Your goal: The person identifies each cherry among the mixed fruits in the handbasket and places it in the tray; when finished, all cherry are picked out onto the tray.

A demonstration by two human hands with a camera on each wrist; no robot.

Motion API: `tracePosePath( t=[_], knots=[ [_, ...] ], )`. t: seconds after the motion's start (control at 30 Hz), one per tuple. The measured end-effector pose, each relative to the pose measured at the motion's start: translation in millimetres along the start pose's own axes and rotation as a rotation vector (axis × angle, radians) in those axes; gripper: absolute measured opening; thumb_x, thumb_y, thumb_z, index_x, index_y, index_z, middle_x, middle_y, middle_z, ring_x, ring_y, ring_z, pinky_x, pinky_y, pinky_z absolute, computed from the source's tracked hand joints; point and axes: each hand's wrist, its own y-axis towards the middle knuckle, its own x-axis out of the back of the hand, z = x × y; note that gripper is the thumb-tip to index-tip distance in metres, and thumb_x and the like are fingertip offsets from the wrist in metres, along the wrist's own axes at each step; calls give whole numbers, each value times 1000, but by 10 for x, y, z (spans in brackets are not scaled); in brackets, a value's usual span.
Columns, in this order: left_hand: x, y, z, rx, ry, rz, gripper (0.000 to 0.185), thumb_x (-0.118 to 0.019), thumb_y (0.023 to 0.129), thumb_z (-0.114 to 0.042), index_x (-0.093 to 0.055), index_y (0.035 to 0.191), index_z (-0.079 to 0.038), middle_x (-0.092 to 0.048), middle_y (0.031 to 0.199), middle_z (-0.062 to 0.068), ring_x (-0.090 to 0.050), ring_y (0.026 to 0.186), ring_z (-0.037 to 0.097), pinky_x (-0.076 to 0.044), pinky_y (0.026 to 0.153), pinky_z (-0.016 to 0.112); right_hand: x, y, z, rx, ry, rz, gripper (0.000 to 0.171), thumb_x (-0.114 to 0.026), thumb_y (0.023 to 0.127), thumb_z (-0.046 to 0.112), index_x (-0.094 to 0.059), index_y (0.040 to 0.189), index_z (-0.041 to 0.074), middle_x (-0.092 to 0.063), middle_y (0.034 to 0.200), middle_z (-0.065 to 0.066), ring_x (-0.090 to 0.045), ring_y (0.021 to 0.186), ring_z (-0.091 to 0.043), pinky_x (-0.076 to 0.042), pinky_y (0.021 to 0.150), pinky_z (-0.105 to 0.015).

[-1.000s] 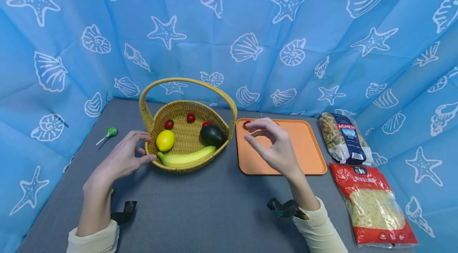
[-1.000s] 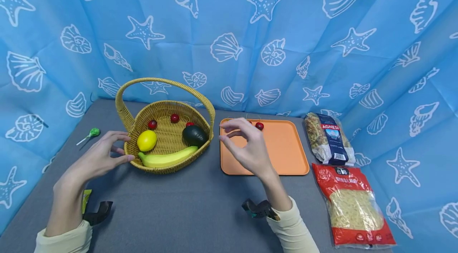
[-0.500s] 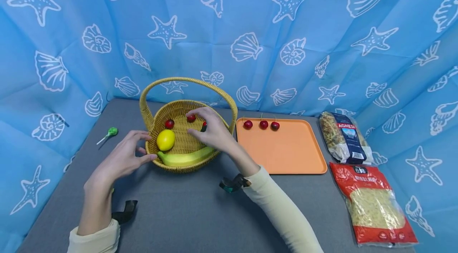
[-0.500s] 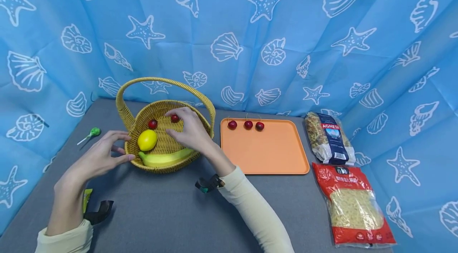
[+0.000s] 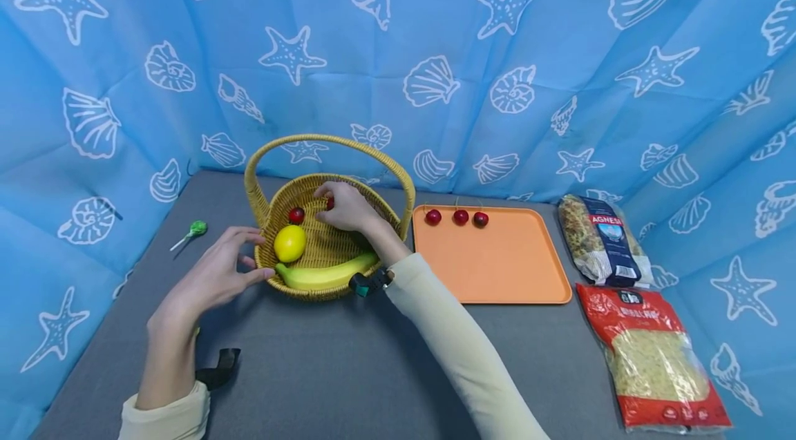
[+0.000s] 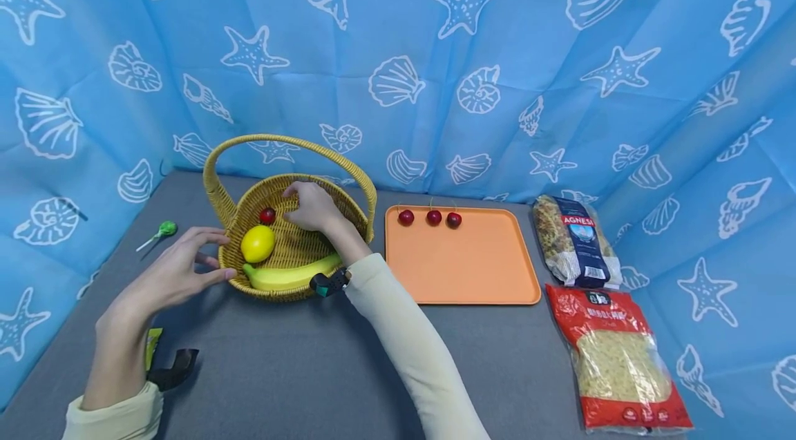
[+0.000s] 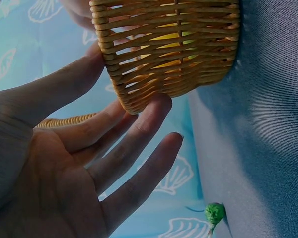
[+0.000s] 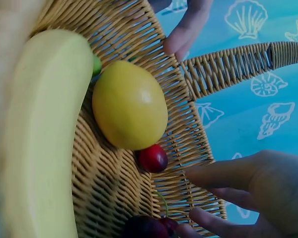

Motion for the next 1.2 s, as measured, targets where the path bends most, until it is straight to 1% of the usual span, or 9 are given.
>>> tracePosePath(
  t=[0.13,0.27,0.43,0.6,0.77,0.87,1.0,1.1,1.2],
  knots=[
    [11,-2,-6,-2,-4,2,65,-81,100,-25,-53,150,6,-42,159,30,-69,115,41,-62,97,60,-53,21,15,-19,27,20,39,-71,101,7,-65,140,2,-62,149,-24,-59,143,-38,-55,116,-51],
    [24,-1,-12,2,-4,5,65,-81,100,-25,-53,150,6,-41,160,30,-69,115,41,-62,96,60,-96,13,29,-46,75,56,38,-71,100,3,-67,138,3,-64,149,-21,-60,143,-35,-57,114,-49],
    [32,4,-11,2,-2,5,65,-82,99,-24,-53,149,6,-42,159,30,-69,114,40,-62,96,59,-141,2,50,-80,112,116,38,-75,98,-2,-70,135,3,-69,144,-18,-64,137,-33,-60,109,-45],
    [28,7,-10,0,-2,2,64,-81,100,-23,-53,149,7,-42,159,30,-69,114,39,-62,96,59,-197,1,66,-128,84,130,34,-76,97,0,-72,131,6,-72,139,-15,-67,131,-30,-61,100,-38],
    [22,1,-10,-5,-3,-2,64,-81,100,-23,-53,149,7,-42,159,30,-69,114,39,-61,96,60,-253,-4,84,-152,81,137,31,-78,96,-1,-74,126,8,-74,134,-11,-67,124,-26,-60,103,-37],
    [18,-4,-10,-5,-2,-4,64,-81,99,-24,-54,149,6,-42,159,30,-70,114,39,-61,96,60,-294,-10,89,-164,92,126,31,-79,94,-3,-76,123,8,-75,131,-10,-66,114,-24,-60,100,-34],
    [13,-7,-7,-4,-1,-6,64,-82,99,-24,-54,149,6,-42,159,30,-70,113,40,-62,96,60,-343,-25,96,-181,92,84,32,-81,92,-6,-77,121,7,-75,128,-10,-63,104,-21,-57,86,-28],
    [9,-9,-4,-2,1,-5,65,-82,99,-24,-54,149,6,-42,159,30,-70,113,40,-62,96,60,-354,-53,112,-180,70,49,31,-79,93,-7,-78,121,6,-77,125,-11,-64,102,-21,-55,79,-26],
    [7,-10,-1,0,1,-1,65,-82,99,-25,-54,149,6,-42,159,30,-70,114,40,-62,96,60,-311,-113,146,-159,56,12,28,-78,95,-4,-77,121,7,-77,123,-10,-68,106,-21,-57,81,-26]
  ],
)
